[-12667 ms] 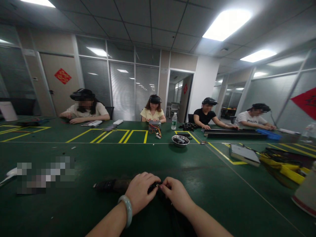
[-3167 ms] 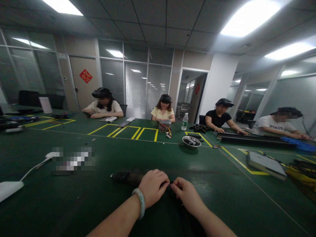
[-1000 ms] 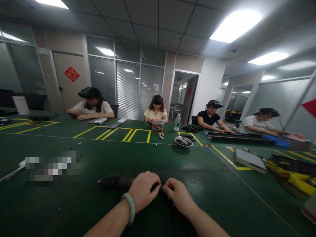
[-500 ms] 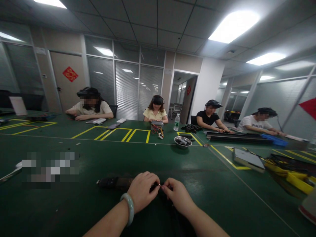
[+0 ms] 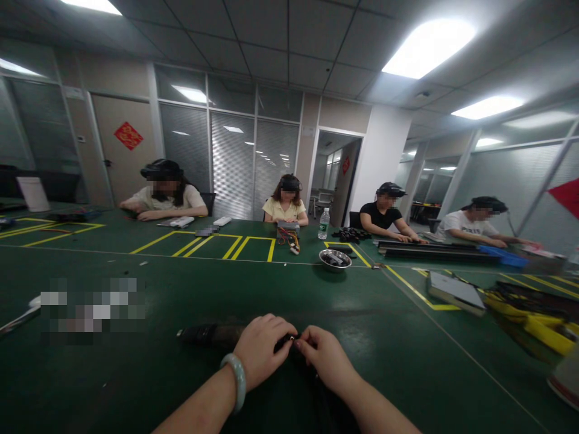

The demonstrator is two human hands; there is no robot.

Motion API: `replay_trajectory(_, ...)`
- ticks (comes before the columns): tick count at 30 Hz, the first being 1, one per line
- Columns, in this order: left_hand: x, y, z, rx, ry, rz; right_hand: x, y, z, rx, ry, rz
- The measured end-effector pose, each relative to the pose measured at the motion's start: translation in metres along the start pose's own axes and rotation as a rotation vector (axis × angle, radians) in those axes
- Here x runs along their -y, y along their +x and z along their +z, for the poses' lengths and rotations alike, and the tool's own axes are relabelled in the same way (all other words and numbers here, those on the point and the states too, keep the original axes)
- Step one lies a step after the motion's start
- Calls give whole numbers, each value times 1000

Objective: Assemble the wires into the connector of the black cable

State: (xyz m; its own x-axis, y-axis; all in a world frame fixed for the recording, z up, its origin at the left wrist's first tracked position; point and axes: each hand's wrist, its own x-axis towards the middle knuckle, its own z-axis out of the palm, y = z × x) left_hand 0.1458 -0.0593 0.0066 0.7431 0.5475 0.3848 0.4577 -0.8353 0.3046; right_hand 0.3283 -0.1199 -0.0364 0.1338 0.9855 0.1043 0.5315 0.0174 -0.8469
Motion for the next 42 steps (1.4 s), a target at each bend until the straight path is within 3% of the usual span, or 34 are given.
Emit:
replay_trajectory(15, 0, -1, -1, 0, 14, -30, 3, -1, -1, 10, -5, 14)
replay_trajectory(33, 2, 0, 1, -21, -16, 0, -11, 3, 4, 4, 10, -2)
replay_trajectory(42, 2, 0, 1, 6, 17, -10, -2, 1, 0, 13, -9, 7)
